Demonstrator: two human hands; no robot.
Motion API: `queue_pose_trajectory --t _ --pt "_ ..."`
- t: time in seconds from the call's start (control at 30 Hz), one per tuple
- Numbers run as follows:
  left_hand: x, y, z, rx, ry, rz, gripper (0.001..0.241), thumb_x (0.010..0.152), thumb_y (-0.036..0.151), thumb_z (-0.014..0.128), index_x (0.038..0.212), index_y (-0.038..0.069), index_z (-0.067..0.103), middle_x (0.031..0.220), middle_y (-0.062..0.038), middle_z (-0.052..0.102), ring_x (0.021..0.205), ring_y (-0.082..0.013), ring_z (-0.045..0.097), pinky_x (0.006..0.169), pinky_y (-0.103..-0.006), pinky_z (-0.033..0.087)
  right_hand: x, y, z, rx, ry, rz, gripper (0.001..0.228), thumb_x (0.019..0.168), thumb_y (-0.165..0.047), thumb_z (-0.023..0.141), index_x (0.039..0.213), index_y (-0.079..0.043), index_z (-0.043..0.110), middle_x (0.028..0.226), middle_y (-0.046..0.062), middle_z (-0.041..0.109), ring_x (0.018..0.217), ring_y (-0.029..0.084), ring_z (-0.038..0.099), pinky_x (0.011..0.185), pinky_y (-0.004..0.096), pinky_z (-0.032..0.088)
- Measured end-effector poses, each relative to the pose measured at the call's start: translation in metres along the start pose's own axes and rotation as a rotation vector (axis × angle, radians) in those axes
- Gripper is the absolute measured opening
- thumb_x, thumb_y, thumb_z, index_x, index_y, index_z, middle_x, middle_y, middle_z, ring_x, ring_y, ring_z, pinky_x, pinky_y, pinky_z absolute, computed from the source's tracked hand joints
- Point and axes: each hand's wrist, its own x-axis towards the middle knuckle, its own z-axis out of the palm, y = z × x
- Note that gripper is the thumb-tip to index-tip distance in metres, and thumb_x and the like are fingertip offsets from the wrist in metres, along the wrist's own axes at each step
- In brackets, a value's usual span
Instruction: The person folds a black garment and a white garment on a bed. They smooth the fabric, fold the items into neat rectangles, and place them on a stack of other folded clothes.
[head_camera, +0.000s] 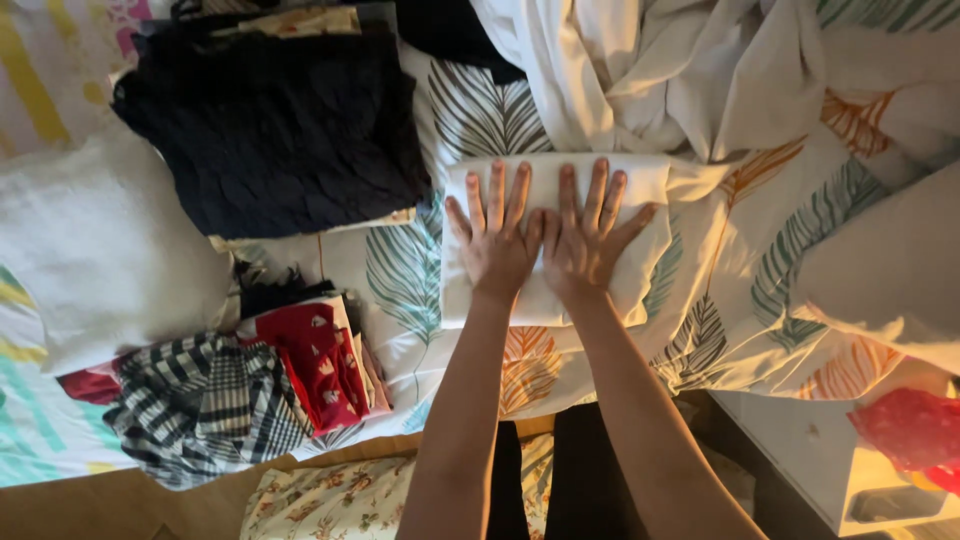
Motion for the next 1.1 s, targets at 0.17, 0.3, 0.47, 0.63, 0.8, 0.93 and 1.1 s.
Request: queue_pose_trajectory --t 0.17,0.3,0.47,0.63,0.8,0.93,1.1 --pt "0.002 -0.005 0.022 0.037 0.020 -0.006 0.056 0.111 0.047 0.046 0.164 0.031 0.040 0.172 -0.005 0.024 0.161 -0.0341 0.008 0.128 -0.0660 0.009 0.003 0.008 0.027 -0.062 0.002 -0.015 0.060 0.110 -0.039 0.050 0.163 -0.014 0.043 0.171 0.022 0.020 0.157 0.048 0.018 0.115 0.082 0.001" --pt "-0.005 -0.008 0.039 0.077 0.064 -0.002 0.054 0.111 0.047 0.045 0.162 0.032 0.044 0.173 -0.002 0.023 0.162 -0.0325 0.008 0.128 -0.0651 0.009 -0.002 0.014 0.045 -0.077 0.013 -0.002 0.062 0.108 -0.045 0.049 0.162 -0.014 0.045 0.170 0.023 0.019 0.158 0.046 0.013 0.116 0.082 0.002" --pt "-0.010 -0.012 0.058 0.111 0.055 -0.003 0.053 0.111 0.048 0.044 0.161 0.033 0.045 0.173 -0.002 0.021 0.161 -0.0329 0.008 0.128 -0.0655 0.007 -0.005 0.015 0.062 -0.083 0.060 -0.003 0.063 0.108 -0.047 0.048 0.162 -0.015 0.043 0.171 0.021 0.018 0.159 0.043 0.008 0.118 0.082 0.002" --pt "-0.008 -0.011 0.059 0.124 0.071 -0.011 0.054 0.110 0.049 0.043 0.161 0.035 0.045 0.173 -0.001 0.020 0.161 -0.0328 0.009 0.127 -0.0657 0.009 -0.002 0.016 0.062 -0.073 0.057 0.000 0.063 0.109 -0.044 0.046 0.163 -0.013 0.039 0.171 0.022 0.018 0.158 0.044 0.011 0.118 0.082 0.003" --pt "-0.010 -0.009 0.057 0.108 0.072 -0.015 0.054 0.111 0.050 0.044 0.163 0.034 0.043 0.173 -0.001 0.021 0.161 -0.0327 0.010 0.128 -0.0667 0.012 -0.003 0.014 0.054 -0.057 -0.042 0.033 0.063 0.107 -0.038 0.044 0.163 -0.009 0.036 0.170 0.026 0.018 0.157 0.047 0.013 0.118 0.080 0.003" --pt "-0.006 -0.005 0.038 0.082 0.042 -0.020 0.055 0.109 0.050 0.045 0.162 0.034 0.042 0.172 0.000 0.022 0.160 -0.0329 0.012 0.127 -0.0672 0.013 0.000 0.006 0.032 -0.061 -0.072 0.045 0.063 0.108 -0.035 0.043 0.164 -0.007 0.034 0.170 0.026 0.018 0.157 0.047 0.014 0.120 0.077 0.003" --pt "-0.004 0.002 -0.008 -0.049 -0.037 -0.038 0.060 0.108 0.046 0.046 0.164 0.025 0.035 0.171 -0.002 0.025 0.160 -0.0284 0.017 0.129 -0.0603 0.015 -0.002 0.000 -0.009 -0.033 -0.036 -0.020 0.064 0.110 -0.032 0.045 0.164 -0.001 0.031 0.171 0.024 0.019 0.159 0.042 0.017 0.126 0.067 0.006"
